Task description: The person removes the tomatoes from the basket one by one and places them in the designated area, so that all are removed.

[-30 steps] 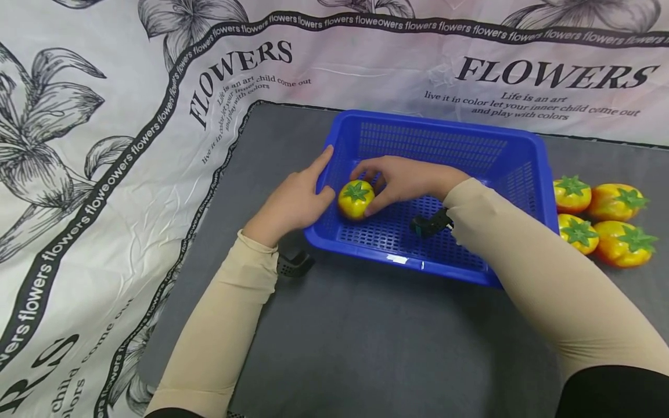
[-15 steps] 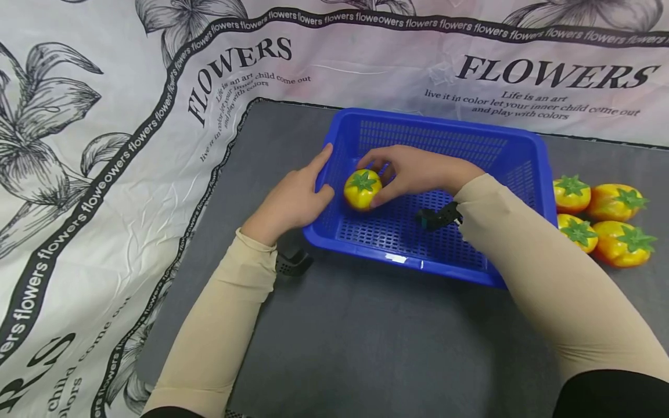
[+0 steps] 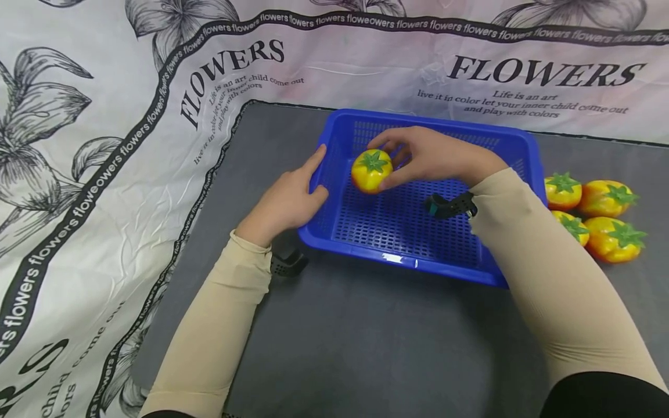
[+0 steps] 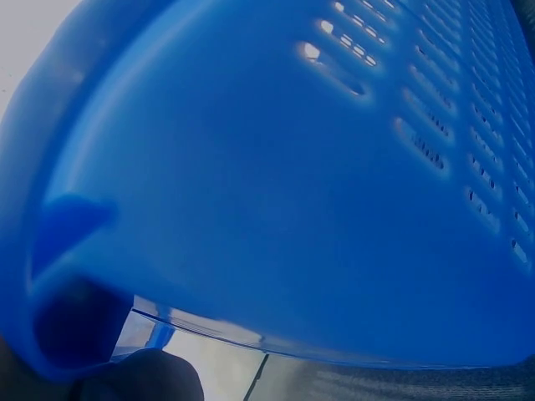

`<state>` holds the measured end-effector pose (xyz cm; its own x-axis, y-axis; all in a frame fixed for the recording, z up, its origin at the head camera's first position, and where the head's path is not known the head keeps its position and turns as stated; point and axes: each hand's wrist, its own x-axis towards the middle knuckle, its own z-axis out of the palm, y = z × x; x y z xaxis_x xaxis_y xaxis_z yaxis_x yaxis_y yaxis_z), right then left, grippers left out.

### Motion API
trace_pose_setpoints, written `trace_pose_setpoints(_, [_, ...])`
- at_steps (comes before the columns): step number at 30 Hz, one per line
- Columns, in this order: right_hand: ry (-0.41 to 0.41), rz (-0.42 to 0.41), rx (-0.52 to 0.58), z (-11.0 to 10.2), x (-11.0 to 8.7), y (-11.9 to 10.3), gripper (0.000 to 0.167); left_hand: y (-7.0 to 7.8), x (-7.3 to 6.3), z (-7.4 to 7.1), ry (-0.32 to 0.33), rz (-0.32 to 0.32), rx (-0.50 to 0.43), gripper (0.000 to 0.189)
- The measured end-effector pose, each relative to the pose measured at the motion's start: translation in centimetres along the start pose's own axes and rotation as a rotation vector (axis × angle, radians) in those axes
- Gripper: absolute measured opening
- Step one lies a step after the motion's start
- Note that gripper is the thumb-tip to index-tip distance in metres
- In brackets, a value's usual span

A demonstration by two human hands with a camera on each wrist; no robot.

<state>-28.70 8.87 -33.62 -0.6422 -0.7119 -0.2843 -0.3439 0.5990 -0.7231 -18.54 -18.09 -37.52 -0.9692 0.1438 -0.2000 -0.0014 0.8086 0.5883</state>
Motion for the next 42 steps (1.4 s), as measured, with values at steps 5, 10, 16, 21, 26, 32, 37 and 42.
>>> trace_pose_setpoints(5, [0.053, 0.008, 0.024, -0.7, -1.1, -0.3, 0.070, -0.1, 0.0, 0.0, 0.007, 0.003, -0.003, 0.077])
trace_pose_setpoints(10, [0.091, 0.036, 0.043, -1.3, -2.2, -0.1, 0.072, 0.0, 0.0, 0.1, 0.003, 0.006, -0.017, 0.077])
trace_pose_setpoints(16, [0.130, 0.035, 0.056, -1.5, -3.2, 0.3, 0.070, 0.0, -0.1, 0.1, 0.003, 0.009, -0.018, 0.077])
trace_pose_setpoints(21, [0.138, 0.014, 0.066, -1.3, -4.0, 0.4, 0.070, 0.0, -0.1, 0.1, 0.002, 0.008, -0.021, 0.077])
trace_pose_setpoints(26, [0.181, 0.017, 0.058, -1.2, -5.0, 0.7, 0.070, 0.1, -0.1, 0.0, 0.001, 0.005, -0.015, 0.077])
trace_pose_setpoints(32, [0.228, 0.034, 0.059, -1.1, -6.3, 1.2, 0.071, 0.4, -0.2, 0.0, -0.002, -0.005, -0.008, 0.077])
trace_pose_setpoints(37, [0.244, 0.058, 0.057, -0.8, -6.9, 1.3, 0.072, 0.4, -0.3, 0.0, -0.006, -0.016, -0.009, 0.077])
trace_pose_setpoints(42, [0.288, 0.064, 0.051, -0.7, -7.8, 1.1, 0.070, 0.5, -0.3, 0.0, -0.006, -0.014, -0.011, 0.077])
